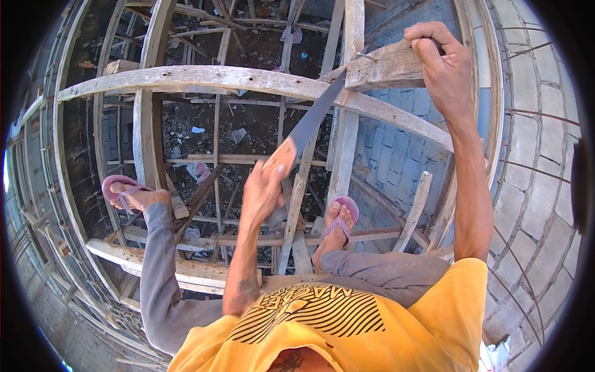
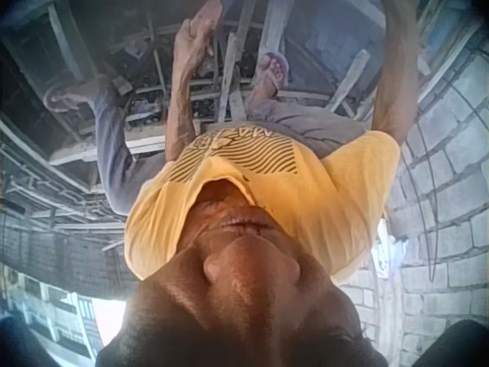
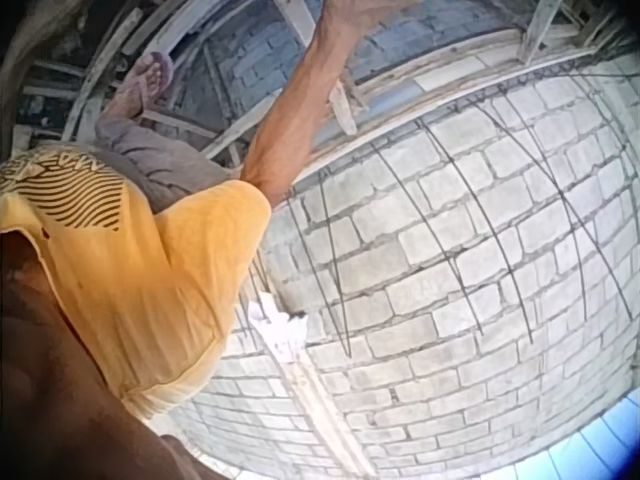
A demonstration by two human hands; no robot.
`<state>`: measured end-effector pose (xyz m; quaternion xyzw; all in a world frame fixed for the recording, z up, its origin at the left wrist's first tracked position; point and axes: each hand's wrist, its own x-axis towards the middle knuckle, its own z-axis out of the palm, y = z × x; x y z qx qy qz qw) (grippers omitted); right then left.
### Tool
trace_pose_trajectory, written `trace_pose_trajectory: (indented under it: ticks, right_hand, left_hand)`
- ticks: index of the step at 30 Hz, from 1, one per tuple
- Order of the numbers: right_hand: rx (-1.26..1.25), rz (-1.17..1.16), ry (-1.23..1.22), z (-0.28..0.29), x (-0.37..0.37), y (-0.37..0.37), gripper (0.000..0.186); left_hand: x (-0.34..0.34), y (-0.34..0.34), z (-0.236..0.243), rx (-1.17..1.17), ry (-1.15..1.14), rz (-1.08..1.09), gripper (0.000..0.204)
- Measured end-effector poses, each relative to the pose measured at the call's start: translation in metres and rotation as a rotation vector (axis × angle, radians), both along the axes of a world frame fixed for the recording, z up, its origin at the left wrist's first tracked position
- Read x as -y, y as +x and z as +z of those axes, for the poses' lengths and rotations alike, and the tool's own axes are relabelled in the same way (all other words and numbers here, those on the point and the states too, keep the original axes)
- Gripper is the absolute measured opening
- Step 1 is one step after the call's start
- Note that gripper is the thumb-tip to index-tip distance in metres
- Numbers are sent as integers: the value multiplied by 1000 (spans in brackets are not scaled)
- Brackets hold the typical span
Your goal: Sawing a piece of wood while sitting on a construction frame.
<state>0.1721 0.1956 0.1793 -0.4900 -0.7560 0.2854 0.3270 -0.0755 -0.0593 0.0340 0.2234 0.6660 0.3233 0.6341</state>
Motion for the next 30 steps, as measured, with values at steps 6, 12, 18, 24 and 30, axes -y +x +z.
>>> trace_pose_trajectory:
  ticks: [6, 12, 18, 24, 30]
  right_hand:
    - [-60, 35, 138, -7, -5, -11, 13]
    - [4, -7, 10, 0, -1, 4, 13]
    - [-73, 108, 101, -6, -5, -8, 12]
    - [-47, 82, 63, -7, -6, 0, 11]
    - [-48, -27, -47, 0, 1, 1, 12]
  left_hand:
    - [-76, 49, -26, 42, 82, 28, 32]
    - [24, 5, -4, 126, -45, 63, 28]
    - [-28, 17, -5, 8, 73, 5, 31]
    - [-63, 45, -19, 40, 97, 13, 33]
    - [48, -22, 17, 55, -85, 35, 28]
